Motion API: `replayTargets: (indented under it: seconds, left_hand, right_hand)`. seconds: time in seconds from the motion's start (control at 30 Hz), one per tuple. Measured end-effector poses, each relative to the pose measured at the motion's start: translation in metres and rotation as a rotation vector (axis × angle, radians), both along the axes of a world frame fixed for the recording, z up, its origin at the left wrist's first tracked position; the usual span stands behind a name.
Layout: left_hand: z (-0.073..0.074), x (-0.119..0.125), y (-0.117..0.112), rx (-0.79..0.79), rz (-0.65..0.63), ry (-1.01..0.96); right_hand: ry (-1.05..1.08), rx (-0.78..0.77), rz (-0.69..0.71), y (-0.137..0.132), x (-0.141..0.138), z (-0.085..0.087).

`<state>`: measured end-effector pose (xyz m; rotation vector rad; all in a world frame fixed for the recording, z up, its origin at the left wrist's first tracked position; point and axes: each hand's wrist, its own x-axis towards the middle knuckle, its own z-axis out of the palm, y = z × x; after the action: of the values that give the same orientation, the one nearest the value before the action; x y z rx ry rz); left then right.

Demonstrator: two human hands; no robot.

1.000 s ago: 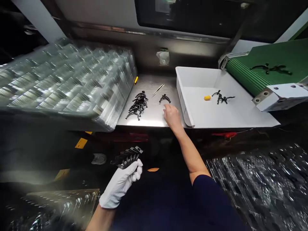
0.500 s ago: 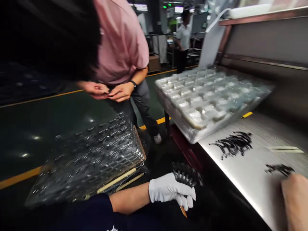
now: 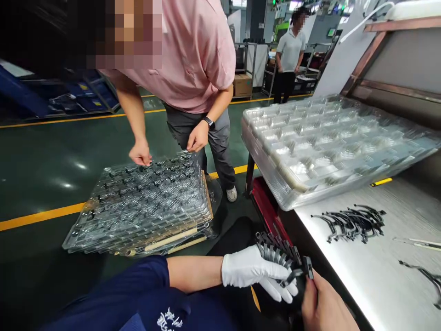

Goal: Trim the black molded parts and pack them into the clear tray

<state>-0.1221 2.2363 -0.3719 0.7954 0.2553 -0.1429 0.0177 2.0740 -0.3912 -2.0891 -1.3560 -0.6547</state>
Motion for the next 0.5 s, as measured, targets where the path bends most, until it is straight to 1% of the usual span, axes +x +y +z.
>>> replayTargets:
  seconds: [0.07,0.13,0.17,0.27,0.33,0.43,0.47,0.5]
  left_hand:
    - [0.001,0.0,0.0,-0.018,-0.031,0.005]
    - [0.004,-0.001,-0.001,-0.037,-0.043,0.01]
    - [0.005,-0.001,-0.001,-0.044,-0.043,0.007]
    - [0.013,-0.003,-0.003,-0.054,-0.06,-0.009]
    - [0.017,-0.004,-0.004,-0.061,-0.072,-0.01]
    - [0.018,-0.005,-0.004,-0.07,-0.087,-0.007]
    - [0.016,-0.004,-0.003,-0.072,-0.096,-0.01]
    - [0.013,-0.003,-0.002,-0.074,-0.097,-0.007]
  right_hand:
    - [-0.207,0.004,-0.123,0.0,-0.015,-0.006]
    - [-0.418,0.011,-0.21,0.002,-0.024,-0.002]
    - [-0.478,0.011,-0.228,0.004,-0.026,0.002]
    - [-0.499,0.009,-0.232,0.007,-0.029,0.014]
    - [-0.485,0.002,-0.223,0.007,-0.031,0.016]
    - [-0.46,-0.011,-0.206,-0.001,-0.028,0.006]
    - [-0.422,-0.021,-0.193,-0.005,-0.025,0.001]
    - [-0.337,-0.036,-0.165,-0.01,-0.019,-0.003]
